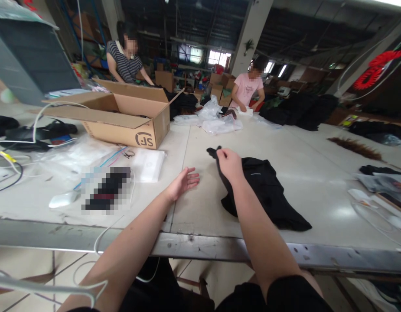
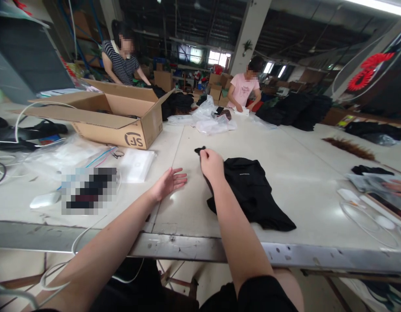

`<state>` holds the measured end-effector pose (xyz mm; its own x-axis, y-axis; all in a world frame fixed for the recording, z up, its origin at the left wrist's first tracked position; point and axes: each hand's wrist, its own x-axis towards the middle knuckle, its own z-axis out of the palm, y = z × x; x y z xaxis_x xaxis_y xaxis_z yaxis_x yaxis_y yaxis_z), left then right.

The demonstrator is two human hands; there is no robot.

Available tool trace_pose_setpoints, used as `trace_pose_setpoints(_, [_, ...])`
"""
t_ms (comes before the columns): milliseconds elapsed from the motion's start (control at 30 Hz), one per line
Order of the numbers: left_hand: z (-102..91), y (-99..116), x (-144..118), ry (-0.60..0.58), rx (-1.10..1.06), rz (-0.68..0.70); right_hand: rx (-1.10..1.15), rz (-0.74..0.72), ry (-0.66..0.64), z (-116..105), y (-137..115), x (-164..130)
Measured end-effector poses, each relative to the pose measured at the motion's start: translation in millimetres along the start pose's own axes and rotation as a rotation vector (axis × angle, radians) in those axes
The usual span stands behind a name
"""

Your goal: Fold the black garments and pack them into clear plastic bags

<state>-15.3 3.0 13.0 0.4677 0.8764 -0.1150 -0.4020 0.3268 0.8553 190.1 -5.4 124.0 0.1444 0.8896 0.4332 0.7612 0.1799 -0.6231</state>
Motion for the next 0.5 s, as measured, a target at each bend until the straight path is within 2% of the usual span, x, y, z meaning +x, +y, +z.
trace_pose_setpoints(67, [-1.7, 7, -4, -0.011, -0.067, -0.027, 0.261, -0.050, -0.227, 18, -13, 8])
trace_pose_setpoints(100, [-3.5, 9, -6, 0.003, -0.070, -0.014, 0.312, -0.073, -0.315, 25, -14, 12])
trace_pose_setpoints(133, [-5.8, 11, -7, 0.039, -0.058, 0.008, 0.305, -0.080, -0.351, 30, -11, 15])
trace_pose_setpoints(233, [-13.2, 13, -6, 0.256, 0.026, 0.066, 0.046, -0.036, -0.310, 36, 18, 20])
trace_pose_setpoints(300, [-18.6, 14, -3, 0.360, 0.074, 0.049, -0.134, 0.020, -0.325, 36, 45, 18])
trace_pose_setpoints(367, [-25.3, 16, 2, 0.362, 0.100, 0.008, -0.253, 0.077, -0.394, 38, 71, 11])
trace_pose_setpoints(433, [-33.9, 19, 9, 0.391, 0.135, 0.032, -0.290, 0.106, -0.471, 40, 88, 1])
trace_pose_setpoints(500, [-43.8, 23, 14, 0.552, 0.248, 0.152, -0.276, 0.127, -0.542, 42, 94, -10])
